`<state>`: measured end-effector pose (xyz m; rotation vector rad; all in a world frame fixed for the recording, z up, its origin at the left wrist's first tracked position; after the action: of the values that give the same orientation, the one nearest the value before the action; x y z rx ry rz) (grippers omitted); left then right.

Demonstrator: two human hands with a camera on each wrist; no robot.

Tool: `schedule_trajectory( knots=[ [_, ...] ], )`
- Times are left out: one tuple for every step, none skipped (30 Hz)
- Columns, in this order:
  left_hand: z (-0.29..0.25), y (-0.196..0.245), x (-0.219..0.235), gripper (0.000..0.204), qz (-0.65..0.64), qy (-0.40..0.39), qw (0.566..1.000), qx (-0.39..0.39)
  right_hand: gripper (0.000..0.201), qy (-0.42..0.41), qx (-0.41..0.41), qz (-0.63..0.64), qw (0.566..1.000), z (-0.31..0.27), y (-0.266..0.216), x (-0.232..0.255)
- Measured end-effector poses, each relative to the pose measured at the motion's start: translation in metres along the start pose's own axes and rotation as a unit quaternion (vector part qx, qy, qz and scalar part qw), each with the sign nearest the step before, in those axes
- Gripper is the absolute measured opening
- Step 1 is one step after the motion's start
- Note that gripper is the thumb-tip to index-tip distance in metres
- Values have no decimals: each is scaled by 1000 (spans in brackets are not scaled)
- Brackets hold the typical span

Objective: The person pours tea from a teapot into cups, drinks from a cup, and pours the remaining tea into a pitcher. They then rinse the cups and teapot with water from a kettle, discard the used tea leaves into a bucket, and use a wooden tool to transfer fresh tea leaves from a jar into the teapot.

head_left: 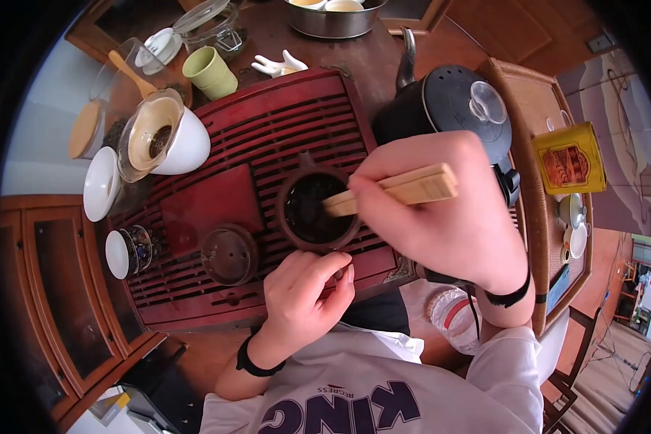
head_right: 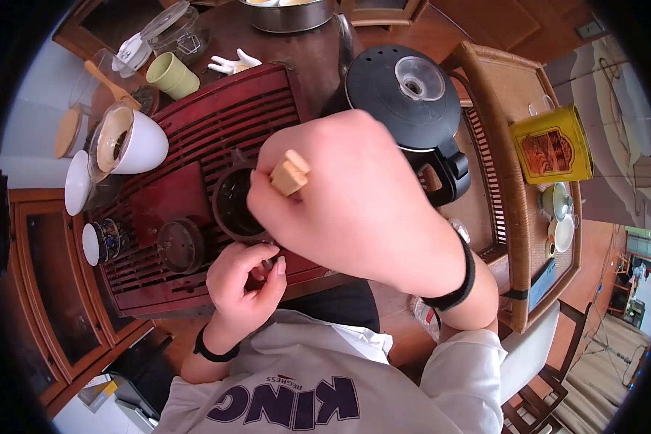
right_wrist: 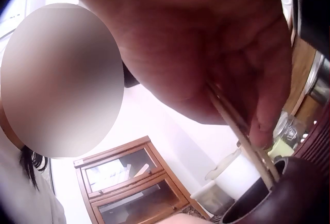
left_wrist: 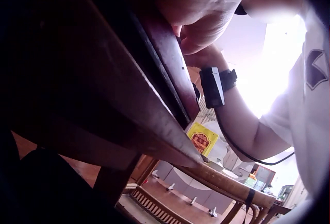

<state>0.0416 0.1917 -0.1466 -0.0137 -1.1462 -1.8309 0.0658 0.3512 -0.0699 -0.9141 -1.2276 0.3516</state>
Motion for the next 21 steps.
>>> schedule_trajectory(
  knots=[
    [0,-1,1,26,1,2,1000,0,7,-1,18,26,999,-1,-3,2],
    [0,0,0,25,-4,-3,1000,-11,7,-2,37,53,998,-1,-6,3],
    [0,1,-1,25,-8,-8,1000,-22,7,-2,39,53,998,-2,-6,3],
    [0,1,0,25,-7,-7,1000,-23,8,-5,41,36,998,-3,-4,1],
    [0,1,0,25,-6,-7,1000,-22,9,-6,44,20,999,-5,-4,1],
    [1,2,0,26,-6,-8,1000,-22,9,-4,46,20,999,-7,-7,4],
    [1,2,0,26,-5,-7,1000,-24,10,16,19,64,998,-8,-7,13],
    [1,1,0,25,-8,-8,1000,-22,11,34,-6,107,994,-9,-6,21],
    [1,1,0,25,-12,-7,1000,-19,13,34,-12,98,995,-10,-3,21],
    [1,2,0,25,-11,-3,1000,-23,13,35,-8,95,995,-10,-3,22],
    [1,3,0,25,-17,-1,1000,-22,11,43,-15,103,994,-10,-1,24],
    [2,2,1,25,-23,3,999,-22,8,52,-21,110,992,-9,1,27],
    [1,2,1,24,-22,4,1000,-18,9,53,-21,178,982,-11,5,35],
    [1,2,1,24,-23,6,1000,-18,14,74,-44,273,958,-13,7,45],
    [1,3,1,23,-24,9,1000,-14,22,92,-35,272,957,-9,9,59],
    [1,4,2,23,-23,12,1000,-12,28,128,-23,330,935,-3,10,72],
    [1,3,2,22,-25,7,1000,-10,30,129,-29,412,902,10,19,83],
    [0,3,2,22,-24,10,1000,-15,29,68,-25,451,890,28,17,87],
    [0,3,3,22,-35,16,999,-12,30,26,-25,501,865,47,19,95],
    [1,3,4,22,-45,20,999,-11,31,-15,-23,549,835,65,17,97],
    [1,3,5,23,-48,18,999,-10,32,10,-34,512,858,79,3,103]
  ],
)
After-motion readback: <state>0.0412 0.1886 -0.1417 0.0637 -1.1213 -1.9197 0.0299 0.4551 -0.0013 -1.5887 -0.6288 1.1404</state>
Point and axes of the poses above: each hand's wrist, its own z-axis towards the middle knuckle, its own x-axis out of the back of the hand, y = z × x, the point moved 8 cm from there along z, towards the middle knuckle, and after that the axes turned 9 degrees about -x, right-handed, at the moved point
